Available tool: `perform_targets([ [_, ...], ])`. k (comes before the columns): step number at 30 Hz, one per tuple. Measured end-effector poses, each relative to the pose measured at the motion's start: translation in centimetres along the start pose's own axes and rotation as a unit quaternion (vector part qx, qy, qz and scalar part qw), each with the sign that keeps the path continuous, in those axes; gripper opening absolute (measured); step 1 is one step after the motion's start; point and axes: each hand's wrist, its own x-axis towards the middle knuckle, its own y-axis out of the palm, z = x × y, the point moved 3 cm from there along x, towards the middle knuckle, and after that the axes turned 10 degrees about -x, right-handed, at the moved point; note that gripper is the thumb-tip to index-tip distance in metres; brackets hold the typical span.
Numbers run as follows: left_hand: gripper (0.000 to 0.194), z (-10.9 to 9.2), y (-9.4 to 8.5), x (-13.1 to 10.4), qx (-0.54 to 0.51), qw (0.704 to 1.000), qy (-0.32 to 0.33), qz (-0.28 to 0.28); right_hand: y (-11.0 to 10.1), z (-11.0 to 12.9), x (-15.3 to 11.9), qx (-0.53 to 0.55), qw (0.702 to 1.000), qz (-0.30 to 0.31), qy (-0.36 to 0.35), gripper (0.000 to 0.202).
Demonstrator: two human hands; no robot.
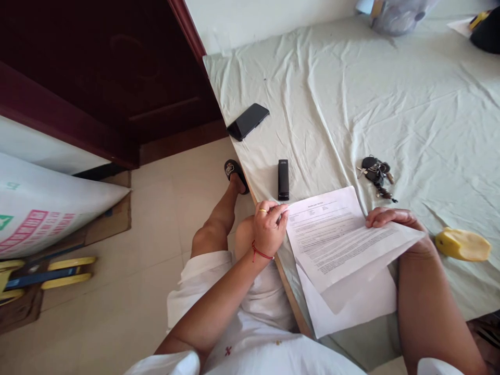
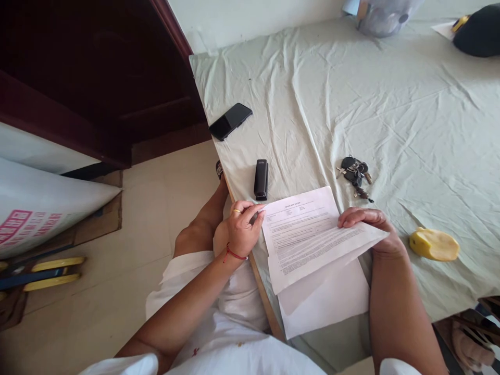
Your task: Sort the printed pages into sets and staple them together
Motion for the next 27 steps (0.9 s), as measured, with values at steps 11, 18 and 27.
perform_targets([
  [11,0.017,-0.4,0.0,0.1,-0.037,0.999,0.024,0.032,-0.7,-1.6,-0.3,-0.019,0.999,-0.028,-0.015,0.037],
  [18,0.015,-0.8,-0.3,-0.5,-0.032,0.998,0.060,0.004,-0.5,-2.3,0.0,-0.046,0.995,-0.083,0.017,0.009],
  [27,0.011,-1.6,-1.0,-0.1,-0.059,0.992,0.109,-0.013,0.0,-3.0,-0.3,0.044,0.991,-0.094,0.080,0.028],
])
